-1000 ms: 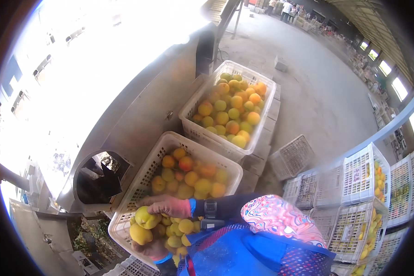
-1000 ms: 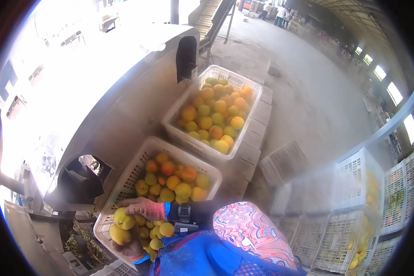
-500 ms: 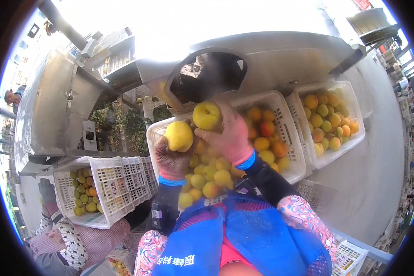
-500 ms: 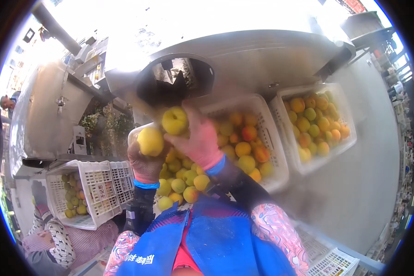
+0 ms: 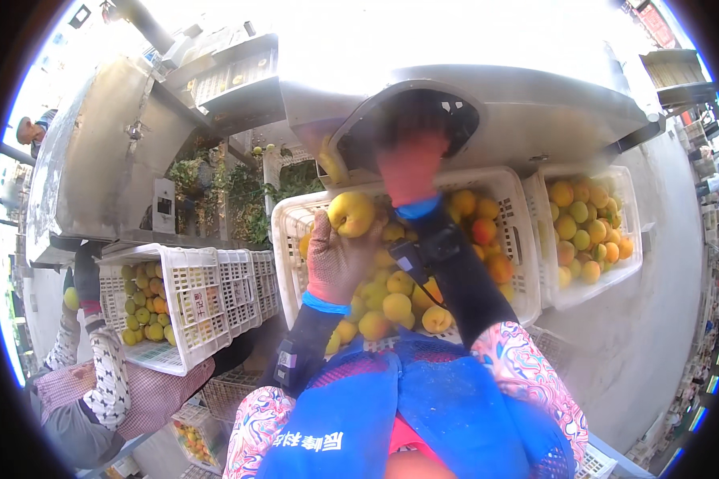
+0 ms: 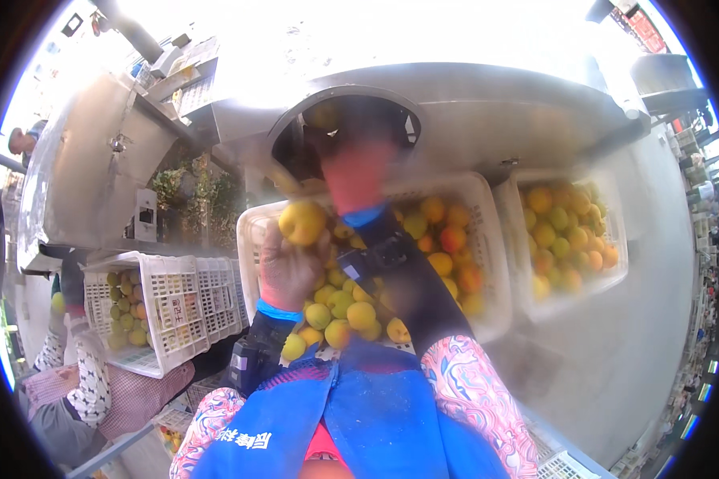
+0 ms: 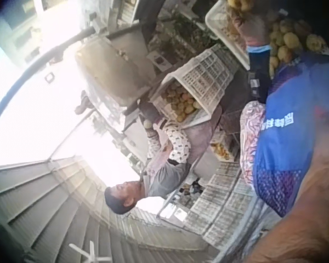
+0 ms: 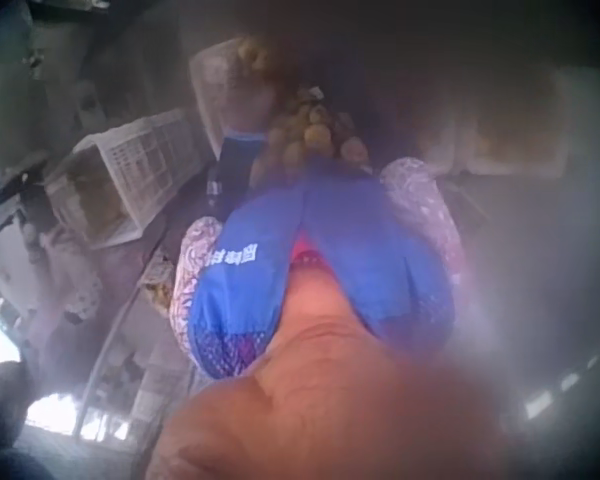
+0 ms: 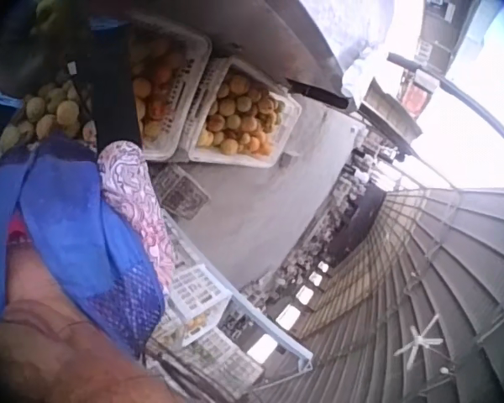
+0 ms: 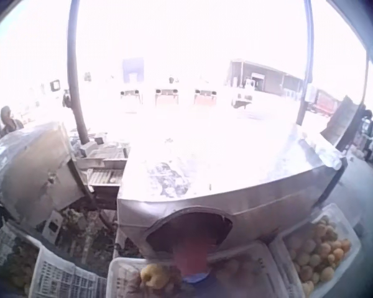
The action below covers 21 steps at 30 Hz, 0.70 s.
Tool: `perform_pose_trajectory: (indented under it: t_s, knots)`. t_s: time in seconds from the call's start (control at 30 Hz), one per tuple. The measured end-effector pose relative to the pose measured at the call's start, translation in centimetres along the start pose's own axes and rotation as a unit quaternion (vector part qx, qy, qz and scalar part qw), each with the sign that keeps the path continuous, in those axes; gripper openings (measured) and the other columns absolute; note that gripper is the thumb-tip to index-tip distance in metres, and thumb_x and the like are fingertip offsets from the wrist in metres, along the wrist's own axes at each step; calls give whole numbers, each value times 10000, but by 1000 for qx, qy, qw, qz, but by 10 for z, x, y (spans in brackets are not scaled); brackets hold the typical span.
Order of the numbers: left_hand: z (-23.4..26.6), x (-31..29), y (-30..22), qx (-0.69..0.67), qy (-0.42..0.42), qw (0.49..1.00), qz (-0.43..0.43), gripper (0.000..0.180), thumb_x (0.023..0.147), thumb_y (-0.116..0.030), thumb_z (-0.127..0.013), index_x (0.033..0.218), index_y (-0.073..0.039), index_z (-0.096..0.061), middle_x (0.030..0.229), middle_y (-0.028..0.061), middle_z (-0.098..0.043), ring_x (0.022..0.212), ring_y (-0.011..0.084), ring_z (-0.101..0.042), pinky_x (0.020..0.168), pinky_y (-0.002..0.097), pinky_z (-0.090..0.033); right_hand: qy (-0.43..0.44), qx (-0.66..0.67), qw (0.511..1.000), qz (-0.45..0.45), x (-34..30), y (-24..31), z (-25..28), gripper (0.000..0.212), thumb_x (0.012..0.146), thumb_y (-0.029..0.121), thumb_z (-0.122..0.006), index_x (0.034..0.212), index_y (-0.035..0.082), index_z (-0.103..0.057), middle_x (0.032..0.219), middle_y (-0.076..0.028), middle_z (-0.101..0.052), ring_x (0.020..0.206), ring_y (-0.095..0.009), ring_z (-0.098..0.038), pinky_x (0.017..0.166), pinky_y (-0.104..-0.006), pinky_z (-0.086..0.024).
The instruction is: Manually picking fruit from a bin and placing them into a sorting machine intake.
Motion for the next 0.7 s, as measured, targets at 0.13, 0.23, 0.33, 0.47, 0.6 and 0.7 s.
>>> perform_pose_trajectory:
  t_s: [0.13, 0.23, 0.33, 0.47, 0.6, 0.7]
  knots:
    - [-21, 1, 5, 43, 8, 999, 18, 635, 1015, -457, -549, 1432, 13, -456, 1436, 219, -506, 1301, 357, -498, 1161, 464, -360, 58, 413, 908, 33, -25, 4, 75, 714, 749, 317, -845, 1332, 9, -571, 1184, -218, -655, 1045, -375, -643, 909, -432, -520]
    - [-9, -1, 16, 101, -51, 993, 13, 592, 1017, -492, -521, 1347, -1, -538, 1329, 181, -592, 1151, 311, -595, 1074, 437, -437, 132, 460, 878, 14, -67, 11, 72, 897, 703, 323, -879, 1441, 8, -478, 1293, -224, -625, 1117, -372, -635, 958, -409, -516]
    - [14, -4, 16, 187, -86, 978, 16, 487, 1017, -439, -539, 1279, -32, -591, 1226, 140, -645, 1096, 280, -619, 1027, 427, -466, 149, 439, 885, -33, -71, -2, 67, 976, 678, 327, -897, 1479, 16, -435, 1350, -219, -599, 1161, -366, -626, 983, -410, -507]
    - [56, -19, -24, 418, -191, 883, -91, 357, 979, -365, -611, 1158, -59, -650, 1090, 140, -679, 1007, 287, -645, 1012, 437, -472, 129, 463, 877, -9, -46, -21, 57, 946, 688, 314, -890, 1471, 21, -448, 1328, -209, -608, 1144, -366, -631, 984, -421, -509]
    - [56, -47, -87, 798, -243, 523, -174, 466, 872, -316, -703, 1253, -67, -602, 1199, 147, -638, 1176, 348, -579, 1051, 484, -433, 17, 353, 933, 70, -19, -19, 50, 858, 715, 280, -869, 1438, 33, -481, 1272, -204, -629, 1103, -372, -645, 951, -429, -525]
    - [88, -43, -93, 948, -245, 201, -16, 626, 793, -352, -741, 1344, -119, -558, 1365, 179, -538, 1340, 406, -443, 1076, 545, -384, 35, 316, 939, 133, 32, -17, -1, 704, 749, 418, -831, 1298, 53, -584, 1154, -188, -644, 1048, -392, -610, 862, -493, -518]
Point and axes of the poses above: each hand's wrist, its own x-axis towards the middle knuckle, its own z-axis out of the back of the hand, y = z × x, the point moved 8 cm from there along x, towards the middle knuckle
